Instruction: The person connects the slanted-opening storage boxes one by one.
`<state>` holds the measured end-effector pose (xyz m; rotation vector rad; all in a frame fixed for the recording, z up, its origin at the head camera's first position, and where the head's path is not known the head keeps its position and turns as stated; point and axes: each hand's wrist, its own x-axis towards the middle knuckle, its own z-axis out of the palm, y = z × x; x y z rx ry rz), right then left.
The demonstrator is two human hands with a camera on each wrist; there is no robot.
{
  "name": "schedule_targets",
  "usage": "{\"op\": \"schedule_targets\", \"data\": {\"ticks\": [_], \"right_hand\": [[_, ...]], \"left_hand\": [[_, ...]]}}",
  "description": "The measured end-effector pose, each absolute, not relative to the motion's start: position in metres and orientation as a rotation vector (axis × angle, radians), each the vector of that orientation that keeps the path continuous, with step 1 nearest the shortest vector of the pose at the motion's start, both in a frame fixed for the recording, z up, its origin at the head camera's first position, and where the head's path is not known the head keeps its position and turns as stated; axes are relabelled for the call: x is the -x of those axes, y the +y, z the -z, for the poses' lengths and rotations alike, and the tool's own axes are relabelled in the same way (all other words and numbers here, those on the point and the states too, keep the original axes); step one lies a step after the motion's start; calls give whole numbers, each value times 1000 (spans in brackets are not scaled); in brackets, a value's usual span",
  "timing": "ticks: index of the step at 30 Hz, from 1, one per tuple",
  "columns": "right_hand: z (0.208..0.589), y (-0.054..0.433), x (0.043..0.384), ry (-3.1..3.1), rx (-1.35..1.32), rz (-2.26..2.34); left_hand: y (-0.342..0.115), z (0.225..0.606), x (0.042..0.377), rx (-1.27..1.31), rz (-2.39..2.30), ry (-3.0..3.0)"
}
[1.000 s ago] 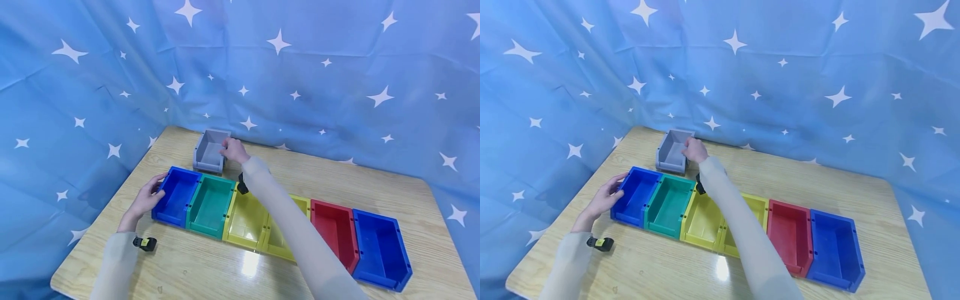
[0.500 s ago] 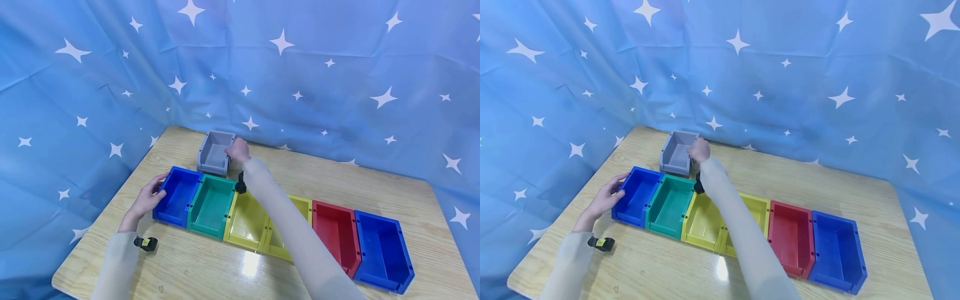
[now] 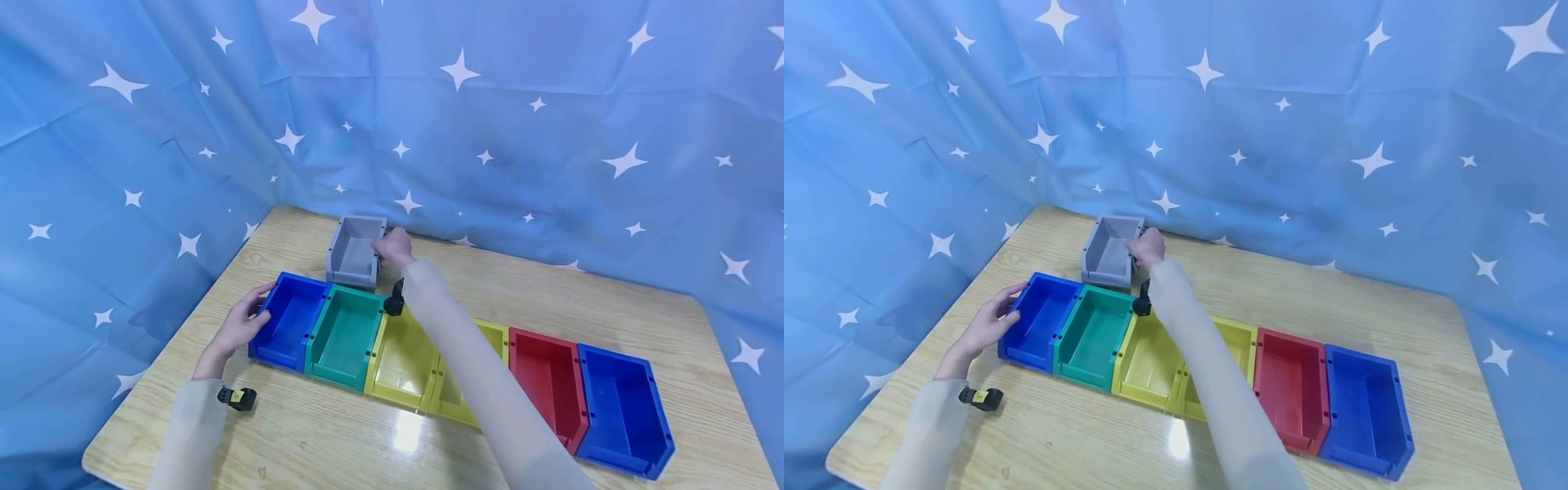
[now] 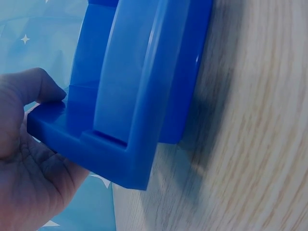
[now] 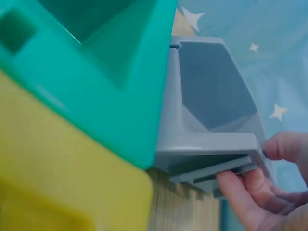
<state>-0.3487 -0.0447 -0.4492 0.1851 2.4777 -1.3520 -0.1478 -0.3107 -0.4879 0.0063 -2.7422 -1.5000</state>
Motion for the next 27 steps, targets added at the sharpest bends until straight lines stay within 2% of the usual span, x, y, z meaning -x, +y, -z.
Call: {"op": "schedule_targets", "data": {"ticks": [14,27], "right_hand": [[421,-13,344,2362,-87,1723],[385,45,329,2373,-83,1733]], "left_hand": [[-310,488,146,27,1513,-2721],[-309,486,143,29,1469,-2735]]}}
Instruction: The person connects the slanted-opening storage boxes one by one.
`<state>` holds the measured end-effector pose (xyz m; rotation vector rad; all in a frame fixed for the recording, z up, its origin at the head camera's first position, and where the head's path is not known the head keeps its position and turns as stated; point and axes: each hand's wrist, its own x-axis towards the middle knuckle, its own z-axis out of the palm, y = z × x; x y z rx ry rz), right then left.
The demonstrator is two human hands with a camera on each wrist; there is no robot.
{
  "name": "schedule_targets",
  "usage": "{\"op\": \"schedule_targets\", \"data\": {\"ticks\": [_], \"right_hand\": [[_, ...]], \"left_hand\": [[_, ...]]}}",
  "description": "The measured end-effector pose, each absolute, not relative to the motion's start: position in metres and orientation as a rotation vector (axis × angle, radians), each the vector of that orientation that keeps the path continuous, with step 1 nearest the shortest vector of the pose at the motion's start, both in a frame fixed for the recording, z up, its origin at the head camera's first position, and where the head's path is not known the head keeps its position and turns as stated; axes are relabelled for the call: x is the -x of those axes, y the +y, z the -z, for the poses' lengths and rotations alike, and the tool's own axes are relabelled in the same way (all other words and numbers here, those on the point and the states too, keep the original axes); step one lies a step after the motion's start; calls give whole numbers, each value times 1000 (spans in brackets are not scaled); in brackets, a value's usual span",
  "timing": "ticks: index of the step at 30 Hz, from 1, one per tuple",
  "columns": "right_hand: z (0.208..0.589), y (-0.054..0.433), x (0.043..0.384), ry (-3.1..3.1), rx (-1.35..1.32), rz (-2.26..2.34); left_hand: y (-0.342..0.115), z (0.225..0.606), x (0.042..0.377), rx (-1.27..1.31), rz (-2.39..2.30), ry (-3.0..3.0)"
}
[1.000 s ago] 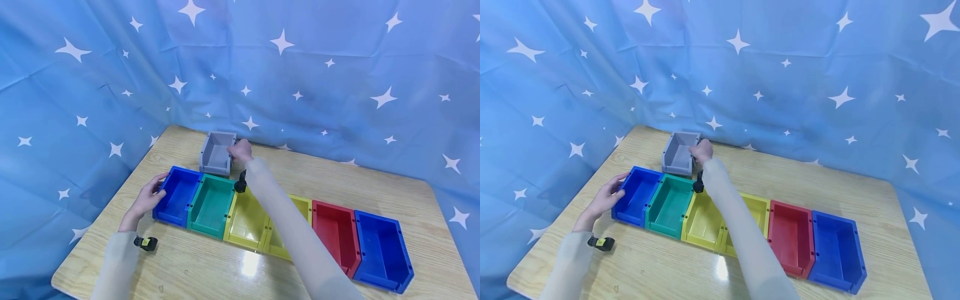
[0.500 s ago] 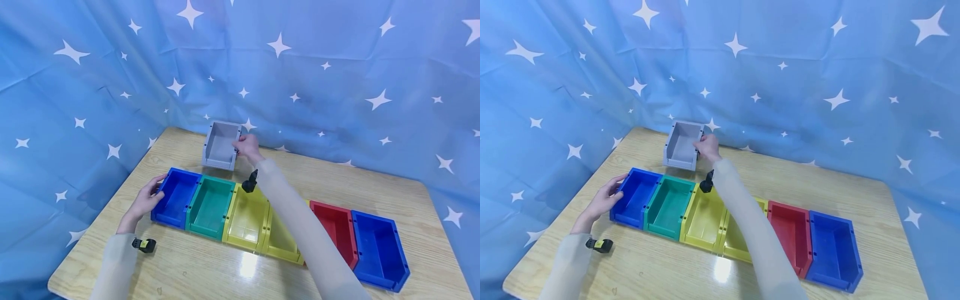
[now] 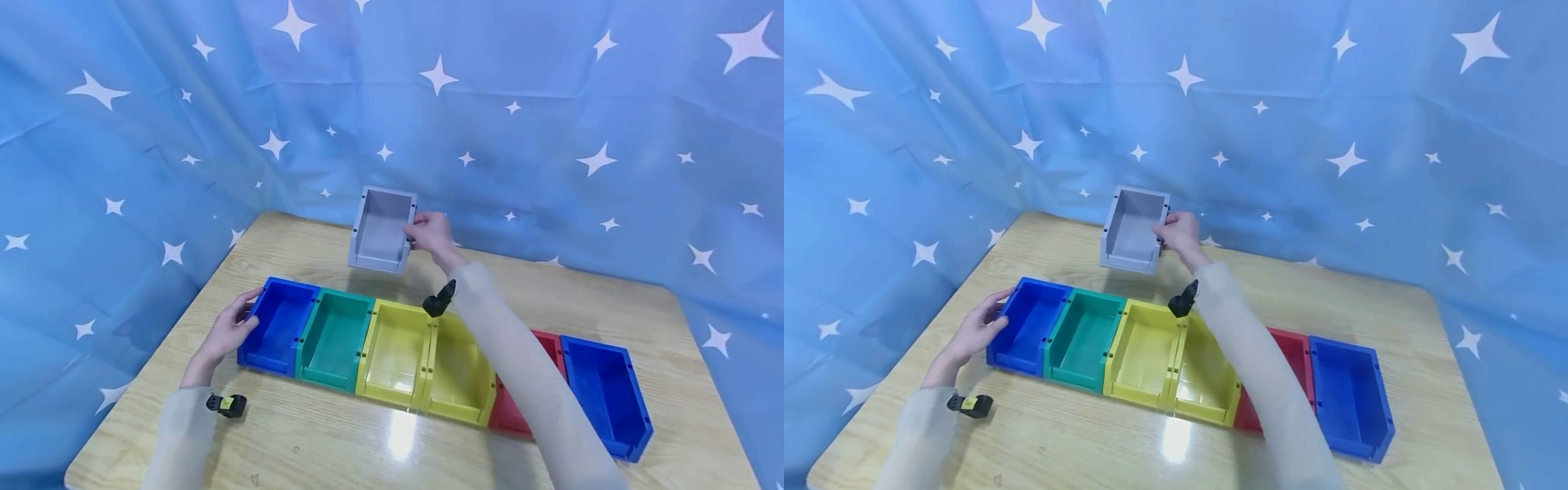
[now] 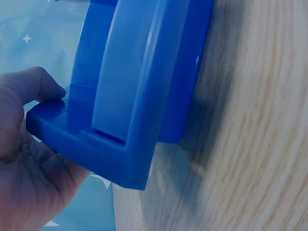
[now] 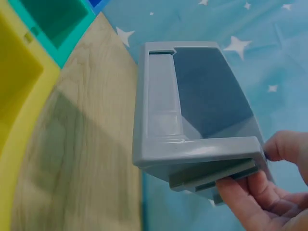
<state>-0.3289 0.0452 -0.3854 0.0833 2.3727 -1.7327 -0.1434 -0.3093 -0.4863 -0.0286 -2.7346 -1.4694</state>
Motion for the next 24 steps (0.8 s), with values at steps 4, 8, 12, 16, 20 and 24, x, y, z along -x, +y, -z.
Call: {"op": "schedule_targets", "data": {"ticks": [4,8,12,16,20,24], "right_hand": [[375,64,325,2402,-78,1710],[368,83,320,2434,-77,1705],[365,100,316,2463,-81,1696],[363,115,310,2468,-90,1702],[361,132,303,2487,-88,1709],[359,150,297,2529,-76,1680]], "left_hand": [[-309,485,142,45,1466,-2719],[-308,483,142,56,1461,-2718],[-309,484,142,62,1424,-2725],[-310,485,143,72,1394,-2734],[-309,485,143,82,1404,-2729],[-307,483,143,80,1408,-2730]]}}
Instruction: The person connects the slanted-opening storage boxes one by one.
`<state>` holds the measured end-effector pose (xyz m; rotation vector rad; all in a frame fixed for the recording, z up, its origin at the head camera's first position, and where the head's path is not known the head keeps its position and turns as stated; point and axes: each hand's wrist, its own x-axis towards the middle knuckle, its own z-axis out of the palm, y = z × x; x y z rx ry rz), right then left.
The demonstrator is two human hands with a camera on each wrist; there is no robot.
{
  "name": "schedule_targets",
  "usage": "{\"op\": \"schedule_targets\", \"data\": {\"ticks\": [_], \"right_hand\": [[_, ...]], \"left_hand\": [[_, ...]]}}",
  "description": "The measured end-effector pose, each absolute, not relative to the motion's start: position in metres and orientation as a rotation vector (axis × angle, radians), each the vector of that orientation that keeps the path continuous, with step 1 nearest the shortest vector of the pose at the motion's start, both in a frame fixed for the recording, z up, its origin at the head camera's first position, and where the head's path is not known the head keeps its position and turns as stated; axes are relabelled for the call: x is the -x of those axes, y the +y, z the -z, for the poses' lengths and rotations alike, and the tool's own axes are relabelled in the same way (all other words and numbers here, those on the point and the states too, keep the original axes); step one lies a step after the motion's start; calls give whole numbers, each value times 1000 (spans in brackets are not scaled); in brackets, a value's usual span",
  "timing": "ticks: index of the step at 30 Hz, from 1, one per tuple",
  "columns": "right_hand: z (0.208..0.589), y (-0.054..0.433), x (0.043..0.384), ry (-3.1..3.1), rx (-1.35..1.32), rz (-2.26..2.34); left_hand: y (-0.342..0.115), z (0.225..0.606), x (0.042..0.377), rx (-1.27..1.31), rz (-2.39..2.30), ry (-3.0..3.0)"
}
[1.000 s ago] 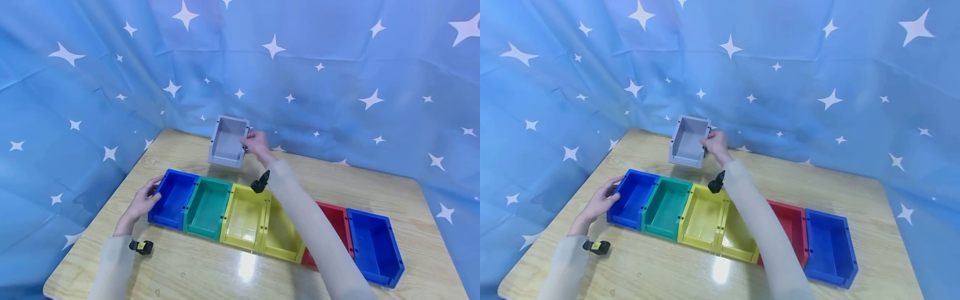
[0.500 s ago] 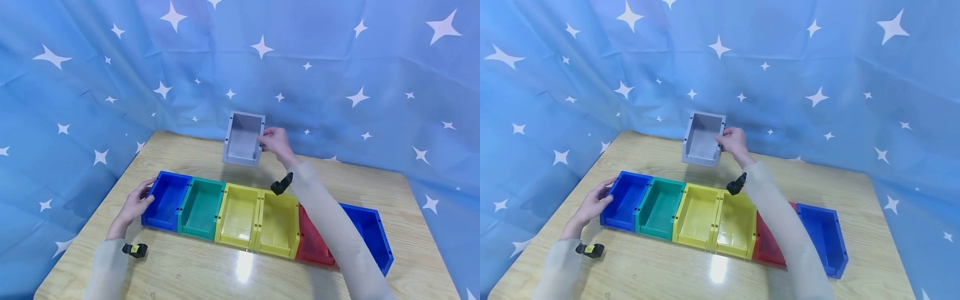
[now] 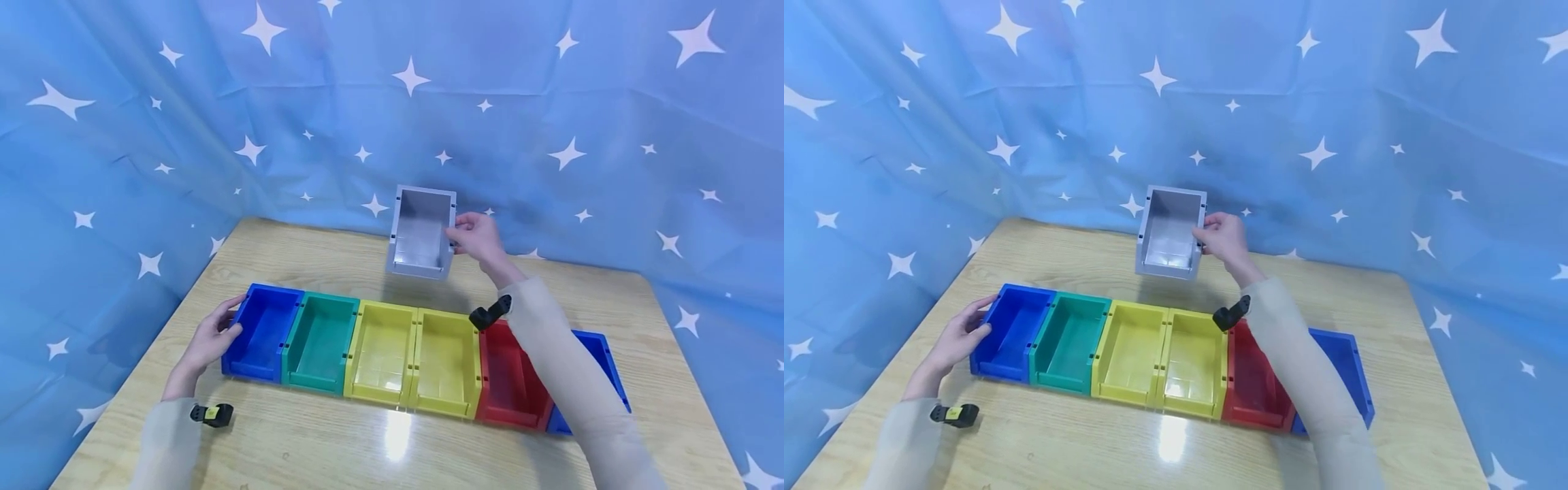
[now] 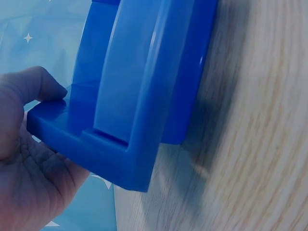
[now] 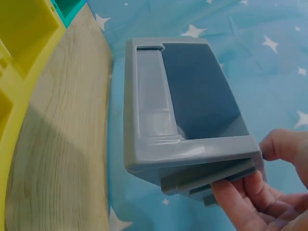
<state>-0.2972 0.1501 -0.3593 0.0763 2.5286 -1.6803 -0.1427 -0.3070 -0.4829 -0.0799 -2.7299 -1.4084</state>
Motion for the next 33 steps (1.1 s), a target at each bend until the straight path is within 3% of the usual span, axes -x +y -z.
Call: {"op": "schedule_targets", "data": {"ticks": [19,33], "right_hand": [[332,235,247,2683,-81,1544],[341,328,191,2834,-113,1402]], "left_hand": [[-305,484,140,99,1364,-2713],[-306,485,142,132,1351,-2709]]}}
